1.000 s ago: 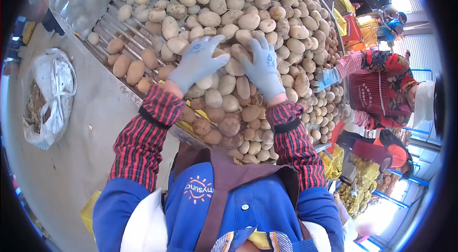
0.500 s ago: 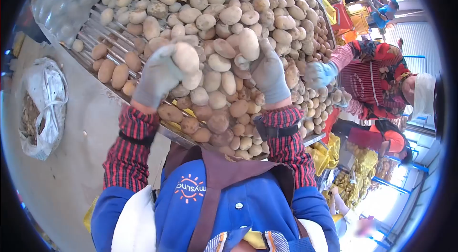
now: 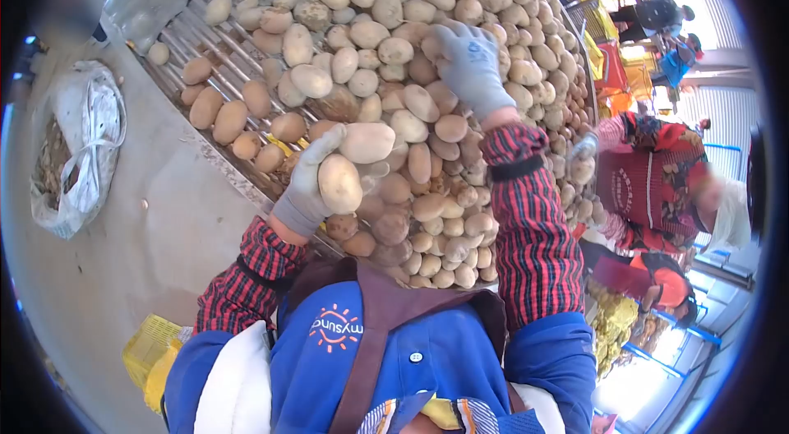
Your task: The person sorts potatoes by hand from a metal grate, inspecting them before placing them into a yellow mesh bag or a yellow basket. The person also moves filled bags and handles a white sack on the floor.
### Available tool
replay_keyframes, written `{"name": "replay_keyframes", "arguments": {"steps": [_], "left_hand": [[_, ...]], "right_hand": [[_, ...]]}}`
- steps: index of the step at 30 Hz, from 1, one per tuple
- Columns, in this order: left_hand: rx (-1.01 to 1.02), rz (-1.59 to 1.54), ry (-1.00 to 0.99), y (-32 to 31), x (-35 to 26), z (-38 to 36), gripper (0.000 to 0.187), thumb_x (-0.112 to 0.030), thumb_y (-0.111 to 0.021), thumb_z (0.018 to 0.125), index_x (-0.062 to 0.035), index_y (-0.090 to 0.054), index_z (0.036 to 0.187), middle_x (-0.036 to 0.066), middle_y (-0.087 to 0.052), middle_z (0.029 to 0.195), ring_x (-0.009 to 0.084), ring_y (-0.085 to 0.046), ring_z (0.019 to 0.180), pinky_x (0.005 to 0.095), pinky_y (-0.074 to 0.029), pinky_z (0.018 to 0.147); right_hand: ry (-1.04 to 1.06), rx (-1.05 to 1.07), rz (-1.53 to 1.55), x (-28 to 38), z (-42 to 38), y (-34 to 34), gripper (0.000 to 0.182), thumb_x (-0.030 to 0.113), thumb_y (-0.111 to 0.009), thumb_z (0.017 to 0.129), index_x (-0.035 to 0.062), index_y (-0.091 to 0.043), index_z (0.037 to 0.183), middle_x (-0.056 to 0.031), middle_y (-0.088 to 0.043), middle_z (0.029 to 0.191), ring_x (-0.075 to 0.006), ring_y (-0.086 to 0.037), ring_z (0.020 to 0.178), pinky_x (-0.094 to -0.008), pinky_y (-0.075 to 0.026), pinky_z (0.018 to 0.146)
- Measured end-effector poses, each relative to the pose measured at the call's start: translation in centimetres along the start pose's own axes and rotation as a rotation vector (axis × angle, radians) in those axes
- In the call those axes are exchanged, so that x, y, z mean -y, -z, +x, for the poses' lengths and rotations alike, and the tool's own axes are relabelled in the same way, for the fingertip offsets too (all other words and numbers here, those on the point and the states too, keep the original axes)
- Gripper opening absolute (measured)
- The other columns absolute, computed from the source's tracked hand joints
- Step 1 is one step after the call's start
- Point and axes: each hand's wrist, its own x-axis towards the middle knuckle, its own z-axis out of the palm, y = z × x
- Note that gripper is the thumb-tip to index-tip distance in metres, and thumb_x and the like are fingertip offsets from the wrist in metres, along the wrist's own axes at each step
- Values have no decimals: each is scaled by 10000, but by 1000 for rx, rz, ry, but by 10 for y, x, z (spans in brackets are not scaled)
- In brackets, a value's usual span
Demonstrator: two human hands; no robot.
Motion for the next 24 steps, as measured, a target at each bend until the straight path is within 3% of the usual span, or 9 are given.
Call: {"name": "replay_keyframes", "arguments": {"steps": [3, 5, 6, 11, 15, 17, 18, 20, 24], "left_hand": [[349, -264, -10, 15, -5, 0, 619, -503, -510, 1033, 22, -554, 1358, 183, -618, 1316, 311, -638, 1131, 400, -581, 893], [98, -467, -126, -1, -3, -6, 671, -532, -508, 1025, 26, -522, 1396, 217, -520, 1464, 352, -498, 1369, 442, -498, 1074], [194, -432, -150, 1, -4, -2, 738, -591, -463, 1021, 1, -469, 1460, 235, -416, 1557, 371, -357, 1482, 524, -371, 1189], [334, -308, -107, 7, 11, -3, 787, -666, -348, 1020, -77, -399, 1539, 218, -390, 1579, 397, -382, 1458, 651, -304, 1180], [152, -339, -52, 21, 21, -33, 693, -565, -406, 1048, -33, -454, 1489, 200, -460, 1533, 366, -490, 1378, 519, -407, 1160], [271, -290, -53, 34, 19, -45, 694, -570, -411, 1044, -32, -459, 1480, 203, -466, 1524, 363, -491, 1377, 525, -412, 1158], [-26, -111, -165, 41, 19, -47, 725, -587, -462, 1018, -24, -458, 1475, 217, -461, 1522, 400, -481, 1379, 570, -408, 1154], [47, -192, -121, 41, 12, -52, 707, -589, -447, 1022, -46, -452, 1475, 193, -465, 1521, 395, -463, 1399, 617, -379, 1157], [113, -328, -92, 31, 9, -48, 739, -596, -497, 1007, -20, -462, 1470, 223, -455, 1522, 420, -474, 1382, 603, -390, 1162]], "right_hand": [[-149, -53, 103, 20, -6, 15, 387, 170, -733, 802, 105, -654, 1175, -107, -694, 1085, -324, -648, 1003, -449, -471, 922], [-686, -14, 1267, 38, -24, 38, 301, 159, -692, 866, 53, -640, 1142, -124, -690, 1041, -341, -656, 940, -388, -511, 803], [-747, -8, 1360, 49, -33, 49, 270, 130, -654, 895, 26, -630, 1143, -128, -672, 1040, -361, -656, 909, -356, -526, 732], [-320, 56, 742, 80, -86, 34, 308, 154, -680, 869, 25, -645, 1146, -148, -651, 1100, -362, -618, 1036, -427, -497, 917], [-107, -23, 130, 93, -128, 26, 371, 207, -731, 830, 58, -666, 1163, -183, -642, 1171, -369, -566, 1163, -461, -433, 1029], [-82, 7, 110, 76, -152, 36, 306, 248, -746, 837, 69, -687, 1078, -158, -653, 1086, -370, -587, 1083, -467, -453, 950], [-233, 49, 206, 64, -158, 40, 259, 255, -746, 843, 65, -684, 1007, -146, -650, 1031, -371, -590, 1034, -468, -452, 910], [-554, 133, 369, 52, -145, 54, 237, 269, -729, 857, 51, -642, 821, -119, -633, 893, -378, -583, 897, -475, -439, 817], [-362, 53, 353, 56, -86, 21, 267, 281, -709, 851, 62, -638, 988, -169, -628, 999, -398, -572, 950, -468, -454, 839]]}}
